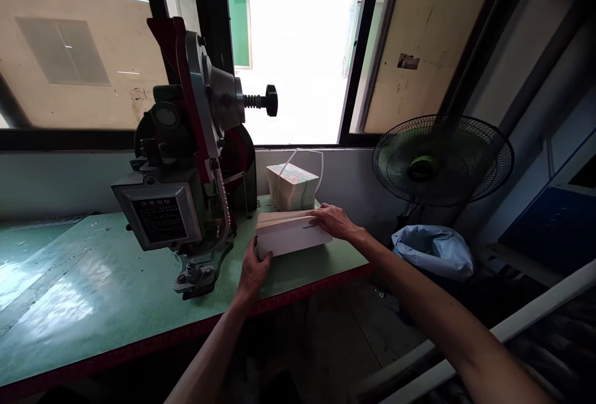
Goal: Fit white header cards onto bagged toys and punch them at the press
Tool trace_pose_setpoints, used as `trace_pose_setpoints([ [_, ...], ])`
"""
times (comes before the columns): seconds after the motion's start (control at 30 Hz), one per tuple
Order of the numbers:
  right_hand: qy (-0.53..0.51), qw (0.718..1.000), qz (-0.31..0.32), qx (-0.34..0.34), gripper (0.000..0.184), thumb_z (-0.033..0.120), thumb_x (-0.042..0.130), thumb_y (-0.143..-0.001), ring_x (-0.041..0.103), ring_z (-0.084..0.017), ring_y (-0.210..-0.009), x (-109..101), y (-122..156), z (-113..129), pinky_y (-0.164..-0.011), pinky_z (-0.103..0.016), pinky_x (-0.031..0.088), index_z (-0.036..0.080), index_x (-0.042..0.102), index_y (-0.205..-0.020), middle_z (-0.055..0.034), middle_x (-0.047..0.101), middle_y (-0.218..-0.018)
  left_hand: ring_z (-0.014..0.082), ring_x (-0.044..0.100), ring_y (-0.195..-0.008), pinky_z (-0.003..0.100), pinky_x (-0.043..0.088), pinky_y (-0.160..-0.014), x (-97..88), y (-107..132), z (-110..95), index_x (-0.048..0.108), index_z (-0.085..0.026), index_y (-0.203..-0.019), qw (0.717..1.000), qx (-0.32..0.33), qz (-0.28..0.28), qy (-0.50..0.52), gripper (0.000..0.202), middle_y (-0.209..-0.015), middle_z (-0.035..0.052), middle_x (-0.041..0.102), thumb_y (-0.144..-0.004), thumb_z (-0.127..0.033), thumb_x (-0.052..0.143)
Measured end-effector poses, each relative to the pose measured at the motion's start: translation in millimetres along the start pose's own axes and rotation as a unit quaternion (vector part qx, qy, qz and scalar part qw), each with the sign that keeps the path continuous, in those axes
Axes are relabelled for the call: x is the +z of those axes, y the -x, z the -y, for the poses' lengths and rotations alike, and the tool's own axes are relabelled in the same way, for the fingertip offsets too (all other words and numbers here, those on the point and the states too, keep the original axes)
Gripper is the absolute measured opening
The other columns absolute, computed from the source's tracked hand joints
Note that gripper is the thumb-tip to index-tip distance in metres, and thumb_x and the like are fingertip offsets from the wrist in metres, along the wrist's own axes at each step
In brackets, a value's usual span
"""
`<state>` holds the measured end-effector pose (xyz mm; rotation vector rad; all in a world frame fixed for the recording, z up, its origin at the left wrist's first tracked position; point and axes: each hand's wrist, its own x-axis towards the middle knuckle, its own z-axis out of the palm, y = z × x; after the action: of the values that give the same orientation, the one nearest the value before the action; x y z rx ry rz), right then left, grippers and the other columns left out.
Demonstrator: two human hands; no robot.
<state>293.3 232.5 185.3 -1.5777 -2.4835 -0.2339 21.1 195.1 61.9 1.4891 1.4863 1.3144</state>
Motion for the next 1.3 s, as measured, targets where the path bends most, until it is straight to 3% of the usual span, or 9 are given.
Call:
trace_pose_setpoints([
  [0.3, 0.046, 0.999, -0.026, -0.002, 0.037, 0.039, 0.063, -0.098, 0.056, -0.029, -0.121, 11, -1, 1, -0.101, -0.038, 0.041, 0.023, 0.064, -0.132, -0.0111, 0.071, -0.126, 0.0322, 0.061, -0.122, 0.049, 0.051, -0.103, -2.2, 10, -3, 0.054, -0.016, -0.131, 0.995, 0.084, 0.029, -0.047, 0.048, -0.13, 0.0164, 0.064, -0.086, -0.032, 0.059],
  [0.43, 0.024, 0.995, -0.081, -0.061, 0.074, 0.056, 0.071, -0.089, 0.041, -0.033, -0.142, -3, -11, 17, -0.115, -0.047, 0.031, 0.022, 0.047, -0.15, -0.014, 0.051, -0.155, 0.0311, 0.063, -0.119, 0.044, 0.052, -0.097, -4.3, 14, -10, 0.054, -0.015, -0.127, 0.996, 0.06, 0.048, -0.049, 0.045, -0.124, 0.016, 0.066, -0.086, -0.031, 0.06],
  [0.57, -0.038, 0.995, -0.045, -0.084, 0.112, 0.074, 0.072, -0.077, 0.026, -0.033, -0.154, -10, -36, 44, -0.122, -0.051, 0.023, 0.024, 0.023, -0.163, -0.0133, 0.032, -0.167, 0.0315, 0.063, -0.12, 0.045, 0.051, -0.099, -2.7, 14, -9, 0.053, -0.014, -0.13, 0.996, 0.055, 0.046, -0.051, 0.048, -0.127, 0.0179, 0.066, -0.086, -0.032, 0.061],
  [0.67, -0.06, 0.996, 0.022, -0.068, 0.088, 0.072, 0.055, -0.091, 0.038, -0.032, -0.148, 5, -51, 57, -0.119, -0.05, 0.027, 0.023, 0.033, -0.161, -0.013, 0.043, -0.162, 0.0309, 0.064, -0.117, 0.045, 0.051, -0.1, -1.1, 13, -7, 0.056, -0.015, -0.124, 0.995, 0.058, 0.029, -0.077, 0.036, -0.123, 0.0176, 0.067, -0.094, -0.034, 0.051],
  [0.77, -0.063, 0.995, 0.018, -0.078, 0.064, 0.065, 0.043, -0.101, 0.05, -0.029, -0.139, 19, -54, 61, -0.116, -0.048, 0.032, 0.025, 0.048, -0.152, -0.009, 0.056, -0.153, 0.0311, 0.065, -0.115, 0.045, 0.05, -0.099, 0.5, 13, -6, 0.059, -0.017, -0.115, 0.993, 0.057, 0.013, -0.103, 0.027, -0.117, 0.0167, 0.069, -0.097, -0.03, 0.043],
  [0.9, -0.082, 0.984, -0.116, -0.109, 0.056, 0.059, 0.049, -0.102, 0.049, -0.029, -0.139, 9, -34, 60, -0.116, -0.048, 0.034, 0.025, 0.055, -0.145, -0.0094, 0.062, -0.146, 0.0317, 0.065, -0.116, 0.045, 0.05, -0.099, 2.3, 15, -7, 0.058, -0.016, -0.12, 0.993, 0.052, 0.003, -0.103, 0.03, -0.12, 0.0178, 0.069, -0.096, -0.025, 0.043],
  [1.03, -0.12, 0.962, -0.235, -0.072, 0.051, 0.058, 0.061, -0.097, 0.056, -0.029, -0.13, 1, 20, 63, -0.109, -0.044, 0.044, 0.023, 0.063, -0.133, -0.011, 0.069, -0.133, 0.0319, 0.064, -0.12, 0.044, 0.05, -0.1, 3.5, 17, -8, 0.055, -0.015, -0.131, 0.994, 0.044, -0.002, -0.095, 0.038, -0.124, 0.0187, 0.069, -0.095, -0.024, 0.044],
  [1.17, -0.081, 0.987, -0.14, -0.024, 0.049, 0.053, 0.071, -0.091, 0.058, -0.03, -0.127, 28, 77, 60, -0.093, -0.039, 0.052, 0.024, 0.064, -0.13, -0.0103, 0.067, -0.135, 0.0331, 0.064, -0.122, 0.046, 0.05, -0.102, 3.4, 16, -7, 0.055, -0.013, -0.133, 0.995, 0.044, 0.0, -0.091, 0.041, -0.127, 0.02, 0.069, -0.096, -0.025, 0.045],
  [1.3, -0.027, 0.995, -0.062, 0.07, 0.018, 0.028, 0.055, -0.102, 0.069, -0.021, -0.091, 51, 97, 48, -0.072, -0.028, 0.046, 0.023, 0.072, -0.103, -0.0058, 0.076, -0.098, 0.0324, 0.063, -0.124, 0.047, 0.05, -0.104, 0.5, 17, -4, 0.053, -0.015, -0.138, 0.997, 0.062, 0.007, -0.055, 0.046, -0.132, 0.0184, 0.067, -0.095, -0.029, 0.048],
])
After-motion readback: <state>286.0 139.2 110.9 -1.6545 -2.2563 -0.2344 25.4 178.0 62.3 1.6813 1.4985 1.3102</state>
